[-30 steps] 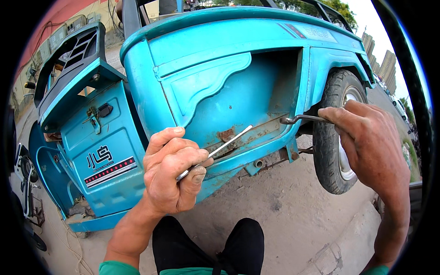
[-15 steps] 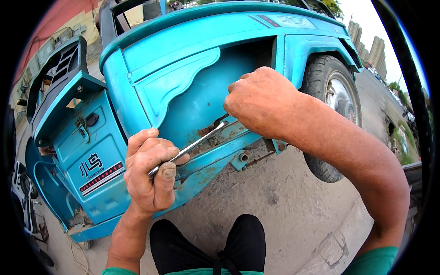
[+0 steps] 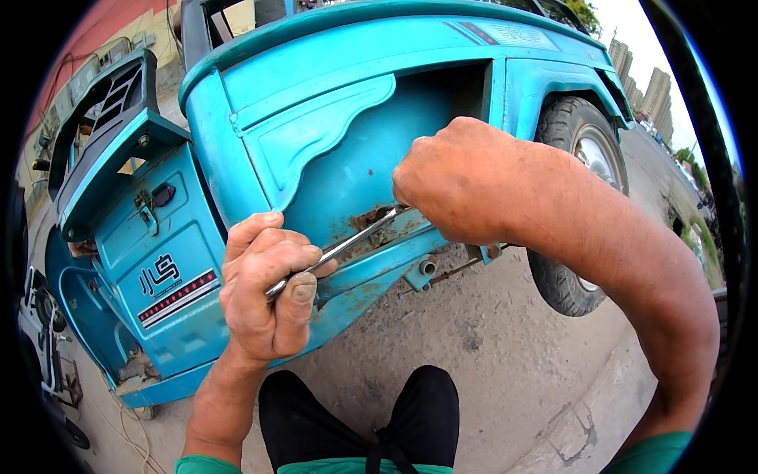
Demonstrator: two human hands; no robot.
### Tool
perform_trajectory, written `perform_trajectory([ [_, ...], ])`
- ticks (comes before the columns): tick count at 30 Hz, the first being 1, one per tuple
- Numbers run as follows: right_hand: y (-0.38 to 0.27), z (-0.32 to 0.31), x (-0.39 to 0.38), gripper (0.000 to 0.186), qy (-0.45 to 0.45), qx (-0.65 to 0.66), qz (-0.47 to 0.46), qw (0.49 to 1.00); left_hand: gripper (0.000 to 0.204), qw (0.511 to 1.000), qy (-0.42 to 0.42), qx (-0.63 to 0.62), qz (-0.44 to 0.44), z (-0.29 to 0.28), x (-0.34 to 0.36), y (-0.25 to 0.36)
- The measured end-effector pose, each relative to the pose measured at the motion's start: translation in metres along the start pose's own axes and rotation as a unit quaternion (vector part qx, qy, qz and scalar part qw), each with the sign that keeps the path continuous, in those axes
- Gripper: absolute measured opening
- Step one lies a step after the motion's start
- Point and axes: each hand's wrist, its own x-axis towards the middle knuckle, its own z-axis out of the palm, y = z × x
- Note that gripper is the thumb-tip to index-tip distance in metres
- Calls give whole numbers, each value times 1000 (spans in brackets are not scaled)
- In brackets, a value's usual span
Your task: The person retrieves a wrench from a cluttered workshop and walks outside to a blue three-wheeled vehicle. They use the wrench to tighten bolts on the vehicle's rear frame and suspension area, switching between different wrench sizes to secure the components.
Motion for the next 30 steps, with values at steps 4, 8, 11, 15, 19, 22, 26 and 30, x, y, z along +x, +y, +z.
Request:
perform_trajectory([
  [4,8,1,6,20,26,-12,-33,999,11,1000,-2,4,3,1,0,1],
  [8,20,18,8,21,78,17,-21,997,10,1000,7,5,5,2,0,1],
  [11,22,33,-2,22,163,-14,55,985,10,1000,4,8,4,3,0,2],
  [15,23,43,-32,22,371,89,102,919,11,1000,1,4,0,3,-1,2],
  [19,10,60,-65,23,375,362,106,847,11,1000,-6,10,1,0,1,3],
  [22,-7,57,-64,24,321,524,85,784,14,1000,2,14,3,-2,3,3],
  [26,-36,29,-48,31,289,469,-30,834,14,1000,8,21,7,2,2,6],
  [30,-52,7,-26,31,179,381,-53,906,26,1000,16,9,9,1,-3,-2],
])
